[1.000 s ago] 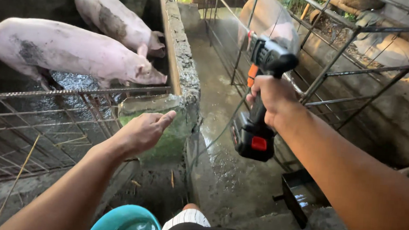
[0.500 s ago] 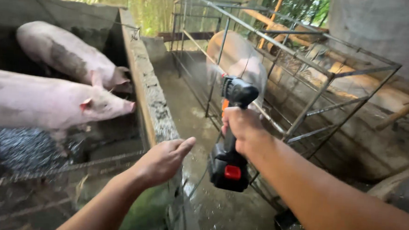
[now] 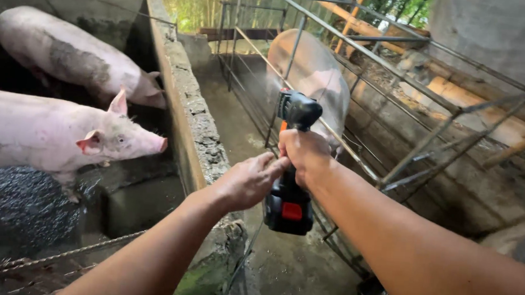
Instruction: Use a cordless high-pressure water sprayer to wash pigs in an outdoor pen.
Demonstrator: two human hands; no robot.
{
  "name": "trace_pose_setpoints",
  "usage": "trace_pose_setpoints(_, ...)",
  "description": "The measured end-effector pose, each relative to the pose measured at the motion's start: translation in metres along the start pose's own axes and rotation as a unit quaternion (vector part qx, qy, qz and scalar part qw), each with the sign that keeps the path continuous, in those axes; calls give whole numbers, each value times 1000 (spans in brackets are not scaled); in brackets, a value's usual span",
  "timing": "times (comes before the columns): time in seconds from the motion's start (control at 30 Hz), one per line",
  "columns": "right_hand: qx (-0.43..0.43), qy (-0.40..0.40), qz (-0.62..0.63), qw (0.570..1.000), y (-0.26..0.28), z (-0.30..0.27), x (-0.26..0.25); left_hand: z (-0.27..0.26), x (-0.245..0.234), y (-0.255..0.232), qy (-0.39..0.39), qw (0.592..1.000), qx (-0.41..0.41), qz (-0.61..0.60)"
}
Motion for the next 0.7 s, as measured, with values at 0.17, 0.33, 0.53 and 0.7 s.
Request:
trace_pose_setpoints(0.17, -14, 23, 99, 995, -6, 23, 26, -11, -14, 5, 0, 998, -30, 58)
trace_pose_setpoints(0.33, -16, 41, 182, 982, -2, 25, 32, -2, -25, 54, -20, 997, -34, 69)
trace_pose_setpoints(0.53, 4, 53, 181, 982, -2, 30, 32, -16, -38, 37, -32, 990, -134, 25)
trace_pose_setpoints(0.7, -21, 53, 151, 987, 3, 33, 31, -16, -40, 27, -37, 990, -132, 23)
Point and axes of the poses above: each hand's wrist, its own z-axis towards the middle knuckle, its own x-axis out of the palm, y = z × x, the point moved 9 cm from there along z, towards the middle knuckle, and after that the axes turned 14 degrees about -z, right-handed, at the moved point
